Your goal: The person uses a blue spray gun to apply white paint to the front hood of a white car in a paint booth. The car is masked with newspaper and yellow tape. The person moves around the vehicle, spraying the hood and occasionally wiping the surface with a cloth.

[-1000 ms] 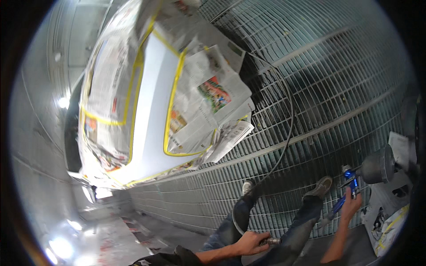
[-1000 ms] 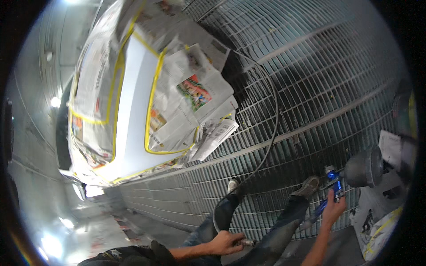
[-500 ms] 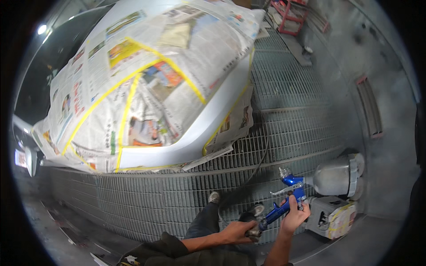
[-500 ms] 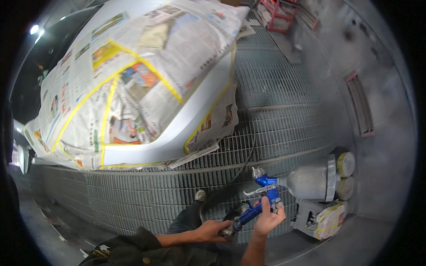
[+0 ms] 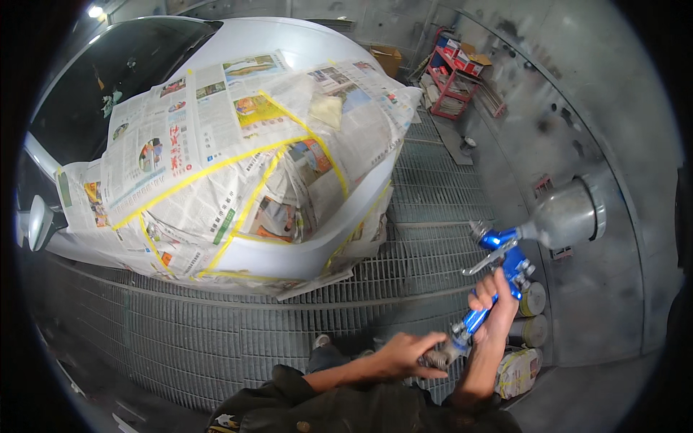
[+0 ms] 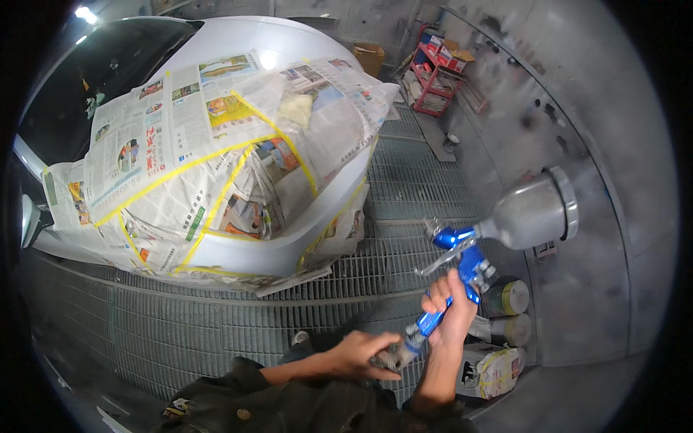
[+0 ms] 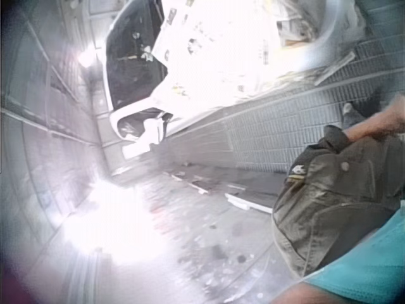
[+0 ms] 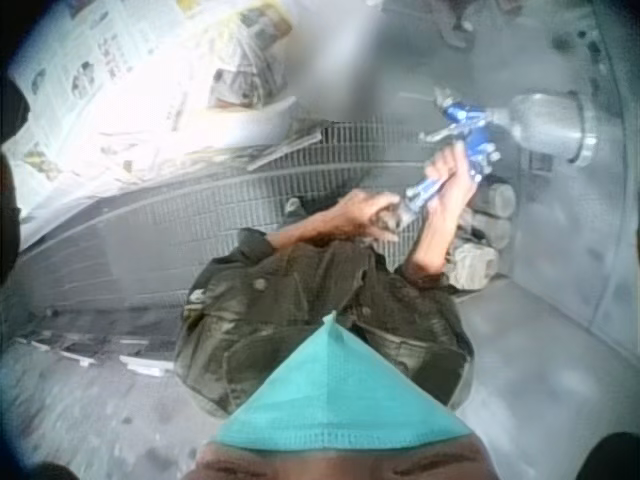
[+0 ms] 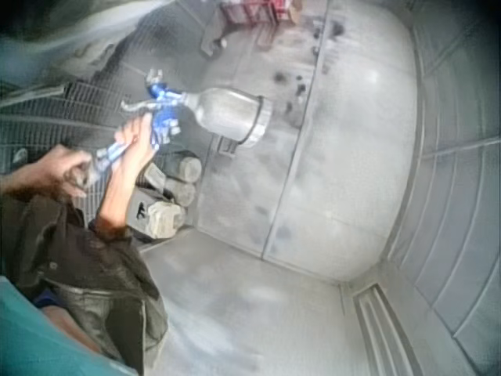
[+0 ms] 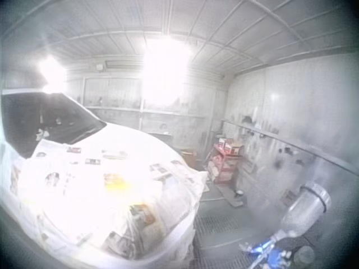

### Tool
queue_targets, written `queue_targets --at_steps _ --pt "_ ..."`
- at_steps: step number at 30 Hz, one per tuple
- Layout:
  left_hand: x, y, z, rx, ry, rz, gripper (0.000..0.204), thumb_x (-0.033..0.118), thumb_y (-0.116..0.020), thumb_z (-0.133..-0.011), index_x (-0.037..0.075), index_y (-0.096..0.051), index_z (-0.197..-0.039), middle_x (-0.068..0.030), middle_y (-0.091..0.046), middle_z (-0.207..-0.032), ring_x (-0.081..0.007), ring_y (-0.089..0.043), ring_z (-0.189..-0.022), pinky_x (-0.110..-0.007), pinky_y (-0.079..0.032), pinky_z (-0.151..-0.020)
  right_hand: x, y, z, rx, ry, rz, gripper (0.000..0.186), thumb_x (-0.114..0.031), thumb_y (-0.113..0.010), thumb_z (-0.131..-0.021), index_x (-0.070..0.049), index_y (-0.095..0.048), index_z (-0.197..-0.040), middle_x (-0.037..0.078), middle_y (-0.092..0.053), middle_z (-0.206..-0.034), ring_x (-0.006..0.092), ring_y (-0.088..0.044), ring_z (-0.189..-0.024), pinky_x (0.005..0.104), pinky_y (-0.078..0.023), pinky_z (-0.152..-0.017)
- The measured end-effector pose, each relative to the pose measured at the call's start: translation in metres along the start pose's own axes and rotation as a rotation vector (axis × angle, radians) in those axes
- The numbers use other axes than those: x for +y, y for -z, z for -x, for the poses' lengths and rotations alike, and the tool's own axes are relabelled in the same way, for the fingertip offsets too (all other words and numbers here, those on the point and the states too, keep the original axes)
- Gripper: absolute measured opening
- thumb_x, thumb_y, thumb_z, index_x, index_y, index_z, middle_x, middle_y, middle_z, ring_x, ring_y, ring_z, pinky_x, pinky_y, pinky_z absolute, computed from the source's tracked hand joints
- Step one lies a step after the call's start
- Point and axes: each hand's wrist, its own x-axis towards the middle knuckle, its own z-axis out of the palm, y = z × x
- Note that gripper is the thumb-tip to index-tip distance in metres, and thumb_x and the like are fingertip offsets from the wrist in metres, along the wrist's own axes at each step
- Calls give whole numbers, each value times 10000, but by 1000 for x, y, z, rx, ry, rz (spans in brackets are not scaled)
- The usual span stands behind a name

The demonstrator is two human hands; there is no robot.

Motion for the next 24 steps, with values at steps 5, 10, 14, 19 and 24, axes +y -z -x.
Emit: queue_targets --at_steps 5,10,14,19,24 --pt "11 3 -12 128 79 -46 296 234 -605 -911 75 -559 -1157 -140 -617 -967 -307 -633 -840 -364 -502 -746 -66 -8 -12 -203 286 -79 255 -164 -512 -1004 -114 -432 -767 -61 -326 -628 37 -321 -500 224 -312 -438" --pt "39 -22 -35 377 -23 23 316 263 -625 -937 36 -581 -1152 -113 -611 -873 -235 -596 -692 -315 -475 -651 -148 -23 -2 -586 440 -234 347 -214 -390 -1057 -125 -403 -722 -56 -325 -614 45 -322 -500 227 -320 -475" --pt "60 -41 -47 528 -174 -123 374 345 -617 -942 17 -595 -1123 -106 -609 -794 -229 -582 -650 -311 -467 -625 -176 -21 2 -796 425 -310 382 -225 -376 -1062 -130 -387 -693 -51 -338 -616 51 -329 -507 229 -313 -478" --pt "75 -57 -34 650 -168 -218 383 342 -662 -904 21 -617 -1108 -110 -635 -821 -244 -601 -675 -314 -472 -634 -179 -23 6 -887 321 -355 380 -224 -384 -1060 -129 -393 -693 -49 -350 -619 49 -327 -512 232 -310 -485" --pt "95 -68 4 749 -96 -293 348 245 -714 -852 30 -626 -1110 -106 -652 -844 -202 -600 -645 -319 -468 -602 -160 -47 25 -1106 101 -462 358 -183 -370 -1056 -122 -392 -704 -33 -367 -648 53 -320 -512 238 -310 -487"
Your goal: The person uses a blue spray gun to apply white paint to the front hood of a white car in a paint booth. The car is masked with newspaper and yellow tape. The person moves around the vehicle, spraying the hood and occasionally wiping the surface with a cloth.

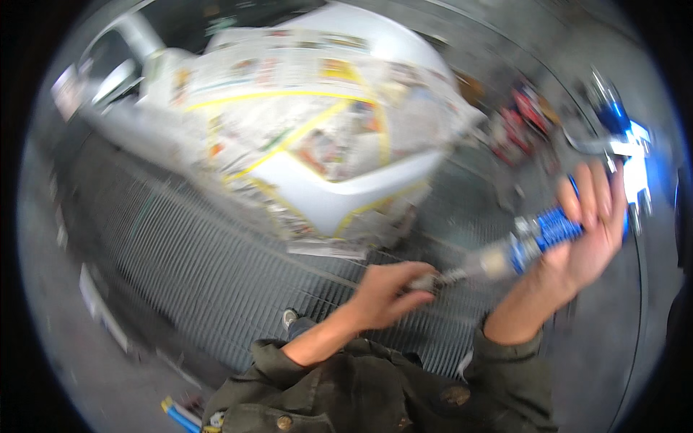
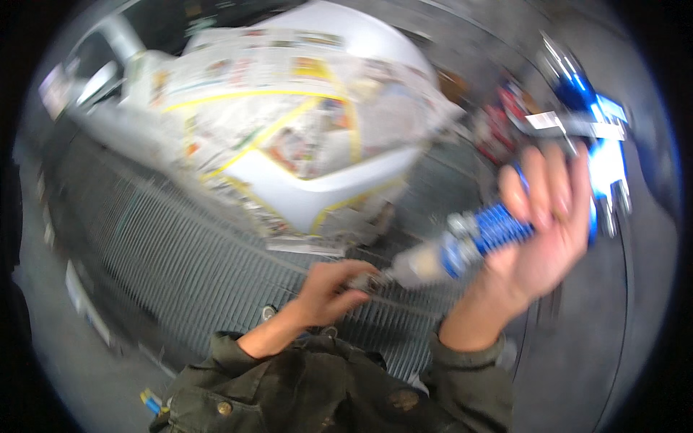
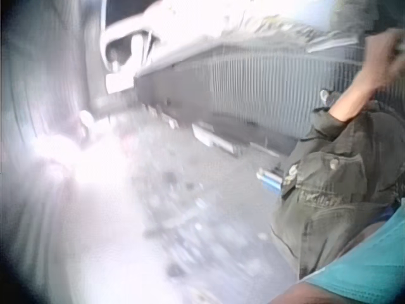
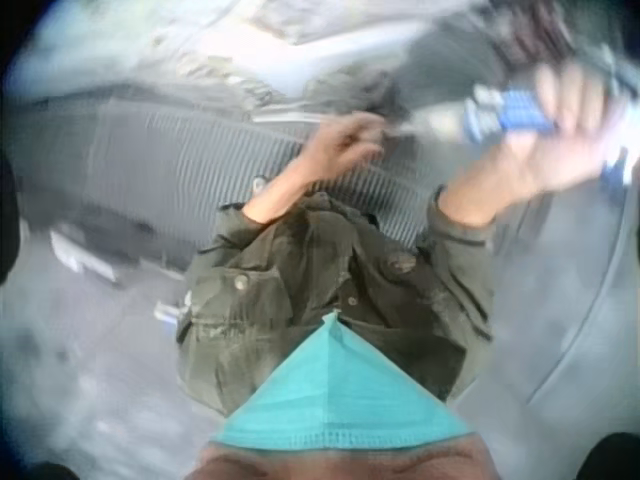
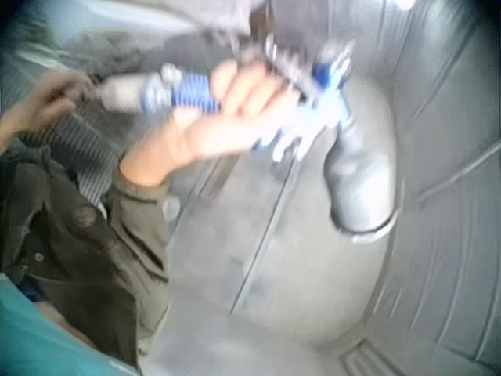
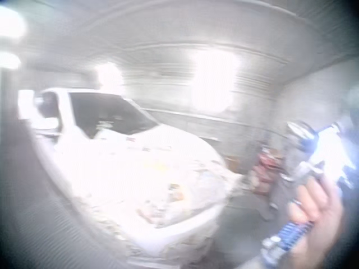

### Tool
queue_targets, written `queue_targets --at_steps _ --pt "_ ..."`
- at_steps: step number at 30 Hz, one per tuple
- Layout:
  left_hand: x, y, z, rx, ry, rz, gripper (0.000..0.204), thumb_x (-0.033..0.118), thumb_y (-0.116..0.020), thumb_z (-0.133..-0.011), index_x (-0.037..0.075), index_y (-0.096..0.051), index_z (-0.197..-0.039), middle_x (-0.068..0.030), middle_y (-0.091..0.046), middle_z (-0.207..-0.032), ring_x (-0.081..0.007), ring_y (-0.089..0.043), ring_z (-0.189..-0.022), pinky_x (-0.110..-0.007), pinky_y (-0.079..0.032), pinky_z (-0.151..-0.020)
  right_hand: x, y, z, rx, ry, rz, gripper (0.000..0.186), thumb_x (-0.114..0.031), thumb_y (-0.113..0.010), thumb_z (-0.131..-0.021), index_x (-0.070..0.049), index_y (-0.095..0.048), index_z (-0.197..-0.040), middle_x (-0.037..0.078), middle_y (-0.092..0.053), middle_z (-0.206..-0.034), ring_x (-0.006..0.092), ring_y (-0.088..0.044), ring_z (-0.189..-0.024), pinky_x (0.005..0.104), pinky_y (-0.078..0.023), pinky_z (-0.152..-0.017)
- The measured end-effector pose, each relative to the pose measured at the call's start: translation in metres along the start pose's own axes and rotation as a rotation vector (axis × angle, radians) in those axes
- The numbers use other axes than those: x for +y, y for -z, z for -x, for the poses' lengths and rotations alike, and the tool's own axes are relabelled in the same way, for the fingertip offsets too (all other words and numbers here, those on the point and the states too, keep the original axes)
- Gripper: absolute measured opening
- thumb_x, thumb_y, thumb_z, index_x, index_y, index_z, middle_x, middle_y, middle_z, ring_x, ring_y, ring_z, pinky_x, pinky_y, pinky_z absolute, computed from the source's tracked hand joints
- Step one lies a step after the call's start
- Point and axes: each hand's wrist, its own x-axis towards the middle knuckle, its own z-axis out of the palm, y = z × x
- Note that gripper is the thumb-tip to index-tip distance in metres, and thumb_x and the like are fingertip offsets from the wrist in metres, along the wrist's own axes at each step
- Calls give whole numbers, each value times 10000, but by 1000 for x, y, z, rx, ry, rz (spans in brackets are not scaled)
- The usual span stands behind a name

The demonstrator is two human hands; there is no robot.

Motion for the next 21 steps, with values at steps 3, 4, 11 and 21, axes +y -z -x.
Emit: queue_targets --at_steps 3,4,11,21 --pt "22 1 23 49 47 108 299 244 -676 -900 43 -602 -1109 -103 -626 -798 -223 -583 -620 -328 -455 -593 -5 -2 3 -60 -32 -57 328 -147 -379 -1046 -111 -391 -721 -17 -368 -663 51 -313 -511 221 -296 -469" --pt "23 2 29 92 -17 140 278 245 -661 -918 42 -592 -1094 -102 -611 -768 -222 -576 -610 -334 -448 -589 4 -2 5 -115 -20 -47 313 -143 -390 -1042 -103 -396 -731 -14 -372 -668 44 -325 -516 212 -294 -464" --pt "95 51 84 141 112 414 321 327 -510 -1009 13 -561 -967 -50 -440 -630 -138 -401 -609 -316 -352 -578 53 -43 -32 -855 -276 -352 343 -311 -333 -1044 -48 -553 -1040 39 -646 -1046 38 -591 -922 269 -446 -943" --pt "138 143 181 437 108 443 252 207 -523 -1000 -15 -584 -1102 -29 -552 -729 -100 -481 -638 -259 -381 -596 190 -249 27 -425 -405 -935 140 -125 -422 -1008 -66 -500 -908 -63 -378 -616 10 -355 -490 197 -344 -431"
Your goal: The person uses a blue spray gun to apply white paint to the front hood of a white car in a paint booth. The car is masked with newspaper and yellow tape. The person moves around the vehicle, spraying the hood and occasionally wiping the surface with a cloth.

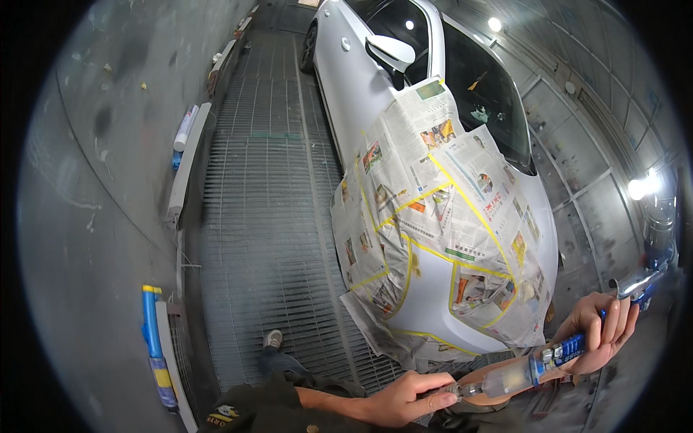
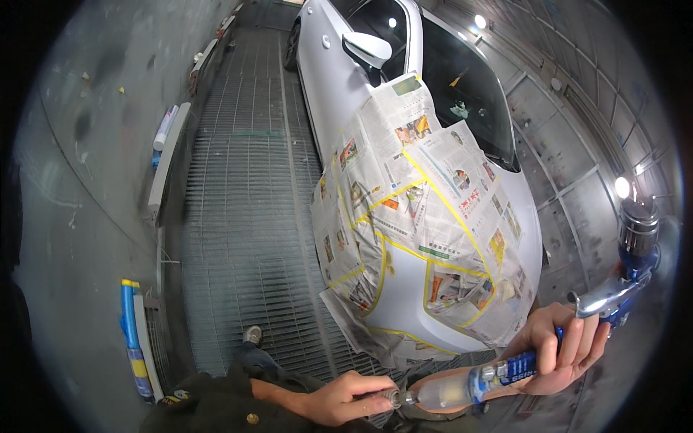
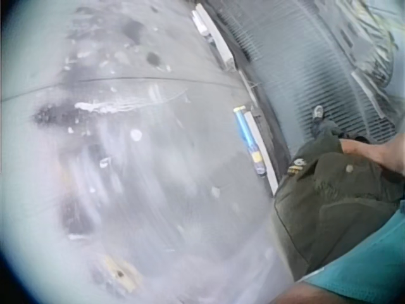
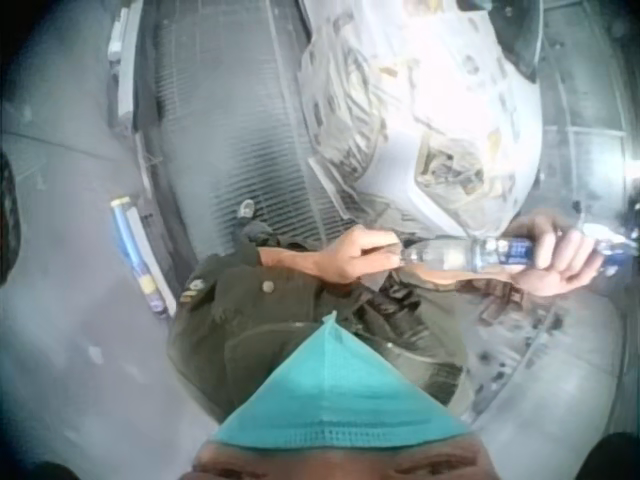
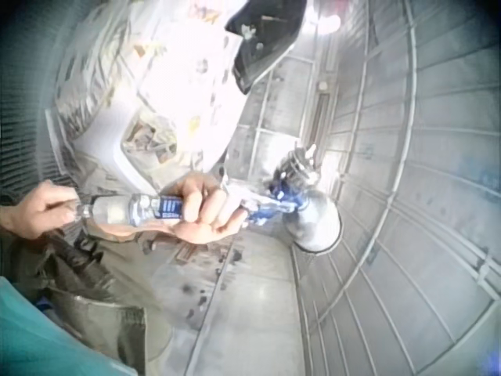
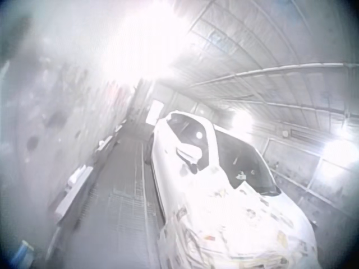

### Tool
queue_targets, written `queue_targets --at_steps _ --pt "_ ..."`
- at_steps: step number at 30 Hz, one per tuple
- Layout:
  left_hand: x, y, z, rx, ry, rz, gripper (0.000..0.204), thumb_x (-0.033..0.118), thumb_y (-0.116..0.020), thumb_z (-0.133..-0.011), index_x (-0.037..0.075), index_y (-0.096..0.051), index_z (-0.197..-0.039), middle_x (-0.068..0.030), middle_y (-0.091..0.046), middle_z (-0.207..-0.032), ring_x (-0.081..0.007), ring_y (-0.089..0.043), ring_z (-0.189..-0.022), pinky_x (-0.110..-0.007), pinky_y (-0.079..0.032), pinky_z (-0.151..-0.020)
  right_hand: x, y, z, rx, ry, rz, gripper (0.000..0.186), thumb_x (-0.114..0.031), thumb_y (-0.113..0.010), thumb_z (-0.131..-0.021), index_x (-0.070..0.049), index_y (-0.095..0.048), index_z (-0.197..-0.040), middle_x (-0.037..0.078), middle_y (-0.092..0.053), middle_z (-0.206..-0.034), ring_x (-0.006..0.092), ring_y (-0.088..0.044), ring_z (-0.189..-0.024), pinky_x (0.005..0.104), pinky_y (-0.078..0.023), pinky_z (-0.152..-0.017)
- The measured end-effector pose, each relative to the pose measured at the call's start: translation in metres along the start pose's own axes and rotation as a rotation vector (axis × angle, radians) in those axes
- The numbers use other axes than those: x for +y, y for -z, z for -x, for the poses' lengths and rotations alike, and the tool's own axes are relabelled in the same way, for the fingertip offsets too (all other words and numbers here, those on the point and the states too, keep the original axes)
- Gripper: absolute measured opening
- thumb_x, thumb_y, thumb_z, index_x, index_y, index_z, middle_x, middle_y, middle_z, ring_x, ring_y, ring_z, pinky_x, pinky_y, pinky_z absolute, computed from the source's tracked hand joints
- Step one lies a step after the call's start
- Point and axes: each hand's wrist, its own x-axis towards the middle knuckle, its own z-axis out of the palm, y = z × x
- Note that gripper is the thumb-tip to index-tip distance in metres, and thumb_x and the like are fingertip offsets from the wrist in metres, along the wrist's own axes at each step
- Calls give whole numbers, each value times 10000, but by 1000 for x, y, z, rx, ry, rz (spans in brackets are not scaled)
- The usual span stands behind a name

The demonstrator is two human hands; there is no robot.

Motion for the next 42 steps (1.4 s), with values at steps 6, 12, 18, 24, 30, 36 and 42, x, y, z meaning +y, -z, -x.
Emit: queue_targets --at_steps 6,12,18,24,30,36,42 --pt "41 59 22 165 -59 -86 249 196 -619 -951 -22 -604 -1070 -22 -520 -659 -90 -441 -574 -256 -365 -546 89 2 0 -52 -180 165 257 -134 -411 -1014 -115 -390 -758 -42 -394 -645 29 -391 -529 199 -367 -474" --pt "37 90 22 338 -171 -264 283 145 -701 -883 -20 -632 -1102 -41 -543 -631 -100 -505 -520 -253 -395 -503 138 -5 0 177 -162 405 383 -155 -391 -1030 -153 -317 -654 -44 -318 -592 53 -321 -462 209 -272 -393" --pt "-33 146 34 282 -128 -463 304 199 -720 -874 2 -640 -1090 -24 -516 -607 -93 -479 -518 -279 -386 -509 191 44 31 284 -345 953 599 -168 -626 -825 37 -409 -1344 209 -551 -1210 323 -622 -1078 440 -509 -921" --pt "-85 165 45 225 248 -287 337 347 -623 -954 26 -647 -1051 -46 -658 -866 -117 -597 -794 -293 -477 -710 215 127 66 83 -885 633 564 -371 -586 -947 -22 -423 -1360 156 -516 -1296 263 -536 -1154 395 -604 -748" --pt "-63 203 38 583 102 -169 509 388 -385 -1053 -23 -545 -1307 -76 -637 -1095 -152 -588 -957 -307 -491 -839 247 188 115 414 -993 852 353 -282 -599 -967 23 -616 -1145 114 -656 -1074 190 -633 -992 341 -615 -601" --pt "-74 233 34 519 289 -57 373 260 -479 -1038 -25 -590 -1250 -36 -629 -1045 -110 -579 -925 -287 -508 -813 260 217 125 464 -970 873 310 -264 -607 -962 25 -644 -1070 103 -660 -1036 163 -635 -907 328 -609 -585" --pt "-67 251 30 336 390 -137 343 252 -527 -1018 -32 -639 -1171 -26 -658 -1022 -118 -592 -961 -297 -505 -843 253 218 131 483 -1008 860 309 -263 -580 -977 20 -639 -1085 97 -661 -1057 161 -635 -902 327 -602 -578"
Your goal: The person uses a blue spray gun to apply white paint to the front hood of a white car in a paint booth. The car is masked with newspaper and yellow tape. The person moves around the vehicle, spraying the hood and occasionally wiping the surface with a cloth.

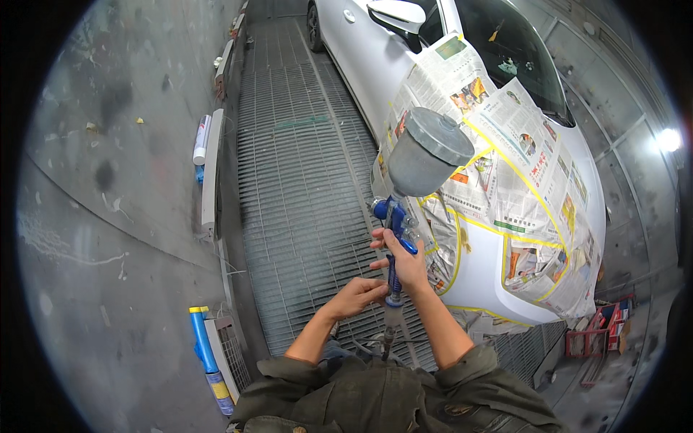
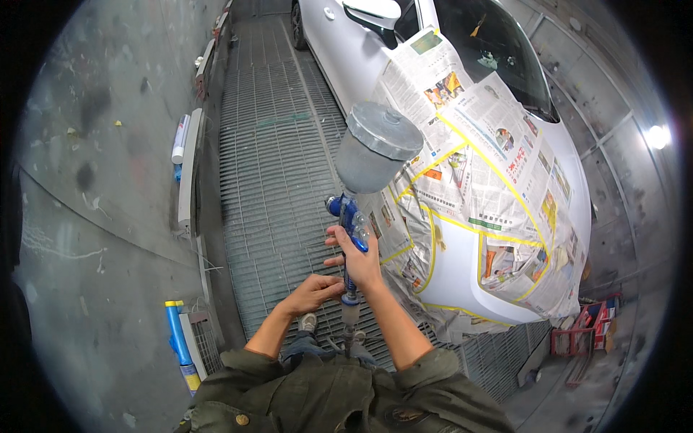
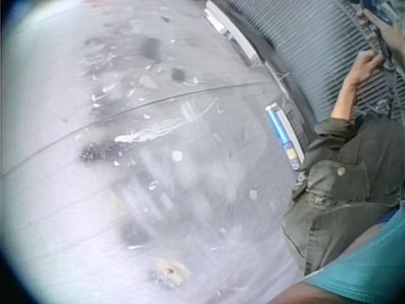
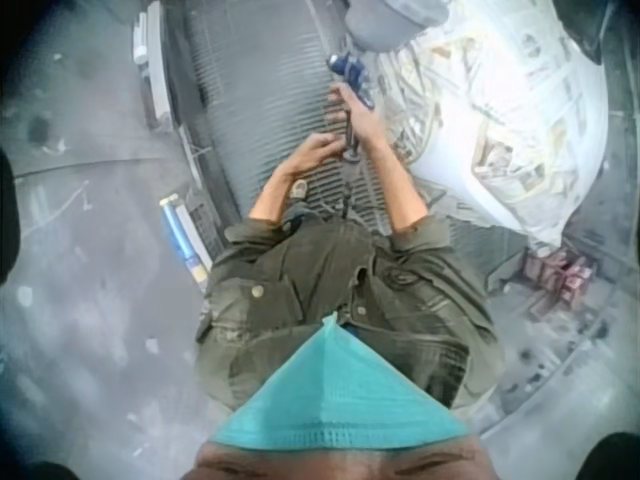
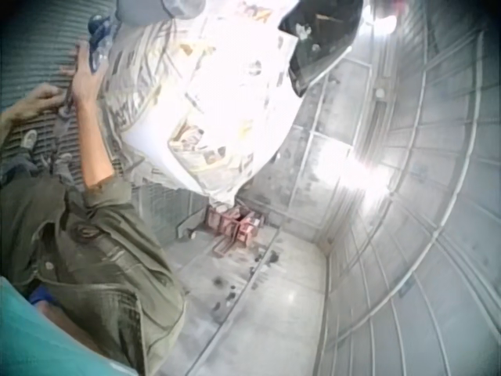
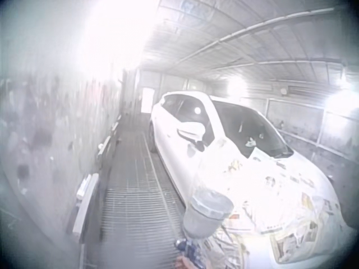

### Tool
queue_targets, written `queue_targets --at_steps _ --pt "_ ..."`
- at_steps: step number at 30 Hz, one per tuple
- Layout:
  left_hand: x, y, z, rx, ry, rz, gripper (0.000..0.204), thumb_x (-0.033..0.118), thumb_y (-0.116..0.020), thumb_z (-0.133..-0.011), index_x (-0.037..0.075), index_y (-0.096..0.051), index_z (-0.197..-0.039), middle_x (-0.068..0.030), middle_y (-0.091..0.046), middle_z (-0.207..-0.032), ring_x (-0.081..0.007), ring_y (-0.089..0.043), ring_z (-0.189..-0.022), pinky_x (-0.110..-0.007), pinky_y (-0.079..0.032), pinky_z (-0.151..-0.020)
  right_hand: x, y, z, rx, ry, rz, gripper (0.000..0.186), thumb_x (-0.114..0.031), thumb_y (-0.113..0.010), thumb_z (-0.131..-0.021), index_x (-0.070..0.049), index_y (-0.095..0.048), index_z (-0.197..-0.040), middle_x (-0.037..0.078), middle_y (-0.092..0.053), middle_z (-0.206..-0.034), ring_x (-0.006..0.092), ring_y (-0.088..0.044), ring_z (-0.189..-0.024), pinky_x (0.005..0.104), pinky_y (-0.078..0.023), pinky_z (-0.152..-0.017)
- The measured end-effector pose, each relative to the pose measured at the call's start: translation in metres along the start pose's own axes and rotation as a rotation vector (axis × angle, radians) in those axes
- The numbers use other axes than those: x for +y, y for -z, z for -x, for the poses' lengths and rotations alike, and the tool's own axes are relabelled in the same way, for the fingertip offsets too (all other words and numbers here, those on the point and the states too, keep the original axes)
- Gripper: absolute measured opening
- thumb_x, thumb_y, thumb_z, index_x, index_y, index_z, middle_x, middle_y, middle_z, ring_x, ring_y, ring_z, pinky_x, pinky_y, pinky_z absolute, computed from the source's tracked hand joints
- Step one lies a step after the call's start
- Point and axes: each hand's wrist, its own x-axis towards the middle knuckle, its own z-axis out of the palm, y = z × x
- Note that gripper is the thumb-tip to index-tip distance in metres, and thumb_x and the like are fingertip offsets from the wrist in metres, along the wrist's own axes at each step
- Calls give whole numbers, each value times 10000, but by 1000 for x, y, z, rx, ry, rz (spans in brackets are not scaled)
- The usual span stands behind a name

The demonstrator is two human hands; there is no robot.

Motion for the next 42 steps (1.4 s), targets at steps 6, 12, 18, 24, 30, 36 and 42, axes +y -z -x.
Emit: queue_targets --at_steps 6,12,18,24,30,36,42 --pt "-17 -7 -1 115 -45 9 275 199 -576 -993 -30 -674 -1109 -23 -677 -956 -103 -599 -879 -283 -508 -803 1 -2 5 15 13 -21 308 -264 -577 -978 18 -641 -1086 95 -665 -1057 154 -636 -894 310 -598 -569" --pt "-12 -12 10 157 -51 -109 270 191 -588 -984 -29 -679 -1111 -43 -695 -958 -104 -615 -882 -289 -516 -810 8 1 7 -24 -17 23 328 -258 -606 -960 16 -581 -1138 113 -648 -1065 152 -622 -887 308 -593 -568" --pt "38 -12 27 559 -222 -378 150 62 -682 -884 4 -710 -1020 -87 -721 -892 -112 -660 -760 -253 -528 -664 17 7 15 -29 -30 70 271 -244 -597 -966 7 -654 -1052 83 -664 -1025 140 -645 -853 302 -598 -575" --pt "128 -26 2 590 -809 -925 231 44 -674 -857 71 -691 -1085 -74 -706 -1032 -219 -693 -819 -298 -557 -670 11 0 31 -85 -20 -62 212 -162 -576 -968 14 -583 -1086 88 -642 -1034 188 -661 -909 318 -618 -617" --pt "148 -14 -18 130 -577 -1088 291 79 -654 -864 96 -667 -1155 -91 -679 -1136 -285 -689 -866 -359 -568 -747 11 4 40 -107 -8 -14 212 -106 -569 -961 19 -570 -1133 87 -619 -1049 189 -653 -866 313 -619 -616" --pt "154 -5 -24 -12 -528 -1028 254 112 -630 -876 75 -683 -1121 -118 -677 -1113 -325 -674 -910 -385 -553 -768 13 8 42 -121 -46 -46 224 -107 -594 -951 19 -575 -1135 89 -619 -1061 186 -653 -870 294 -614 -616" --pt "152 1 -23 -21 -540 -1050 240 73 -668 -842 73 -707 -1079 -142 -691 -1071 -322 -689 -898 -382 -569 -772 26 9 42 -126 -49 -46 216 -102 -596 -950 21 -581 -1126 104 -630 -1070 181 -653 -876 287 -609 -612"
